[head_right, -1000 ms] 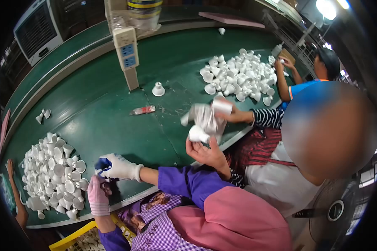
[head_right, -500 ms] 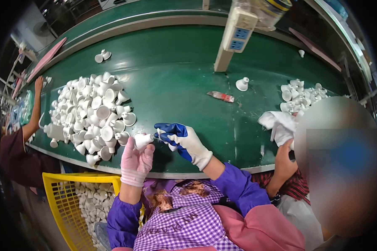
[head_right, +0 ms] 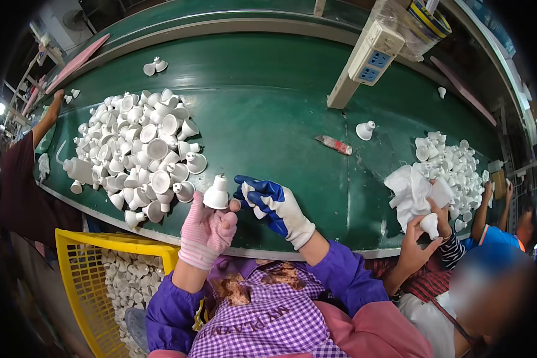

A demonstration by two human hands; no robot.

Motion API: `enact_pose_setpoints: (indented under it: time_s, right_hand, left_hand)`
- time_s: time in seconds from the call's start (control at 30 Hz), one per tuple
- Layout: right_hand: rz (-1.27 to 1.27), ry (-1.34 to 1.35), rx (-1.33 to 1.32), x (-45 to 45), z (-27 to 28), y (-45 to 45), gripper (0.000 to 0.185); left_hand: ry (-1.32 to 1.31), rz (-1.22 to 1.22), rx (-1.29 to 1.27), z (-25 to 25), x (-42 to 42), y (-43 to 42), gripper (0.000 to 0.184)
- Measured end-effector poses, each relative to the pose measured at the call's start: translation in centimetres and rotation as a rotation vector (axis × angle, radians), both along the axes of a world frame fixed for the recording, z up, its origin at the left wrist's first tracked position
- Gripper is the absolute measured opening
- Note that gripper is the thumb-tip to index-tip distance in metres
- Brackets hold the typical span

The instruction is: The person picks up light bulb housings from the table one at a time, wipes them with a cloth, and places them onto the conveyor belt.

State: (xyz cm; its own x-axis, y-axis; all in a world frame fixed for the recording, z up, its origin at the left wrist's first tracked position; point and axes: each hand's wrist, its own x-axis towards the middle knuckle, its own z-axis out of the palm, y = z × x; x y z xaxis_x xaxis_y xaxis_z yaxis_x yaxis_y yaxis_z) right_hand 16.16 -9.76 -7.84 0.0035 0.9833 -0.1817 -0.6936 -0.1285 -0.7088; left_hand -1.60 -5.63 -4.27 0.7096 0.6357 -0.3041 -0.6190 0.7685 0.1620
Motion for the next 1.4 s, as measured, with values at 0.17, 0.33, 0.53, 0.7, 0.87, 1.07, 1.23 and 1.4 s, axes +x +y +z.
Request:
enact_pose_setpoints:
  time_s: [0.17,0.33,0.53,0.7,0.87,1.07,1.23,1.4]
  right_hand:
    - [0.031,-0.023,0.021,0.2,-0.1,0.1,0.02]
    - [-0.061,-0.14,0.015,-0.1,1.5,-0.1,0.02]
    - [-0.072,-0.91,0.275,0.6,6.2,-1.1,0.026]
    - [0.103,-1.611,0.881,1.2,15.1,-2.2,0.023]
    - [0.259,-1.55,0.823,0.7,15.7,-1.3,0.037]
    - [-0.125,-1.028,0.44,0.9,11.1,0.3,0.035]
    - [-0.172,-0.5,0.055,-0.5,7.9,-1.1,0.028]
    - [-0.1,-0.553,0.036,-1.6,7.6,-1.0,0.022]
  left_hand:
    - [0.013,-0.017,0.022,-0.3,-0.2,0.2,0.057]
    - [0.299,0.056,0.195,-0.4,0.1,0.2,0.049]
    - [1.33,0.246,1.186,0.2,-0.1,0.2,0.052]
    - [1.361,0.268,1.267,1.3,0.2,0.3,0.052]
    - [1.28,0.253,1.216,1.2,-0.2,0.3,0.053]
    - [1.012,0.197,0.813,1.1,-0.3,0.7,0.044]
    - [0.492,-0.087,0.414,1.7,-0.9,0.4,0.064]
    - [0.116,-0.131,0.176,2.0,-0.5,-0.1,0.062]
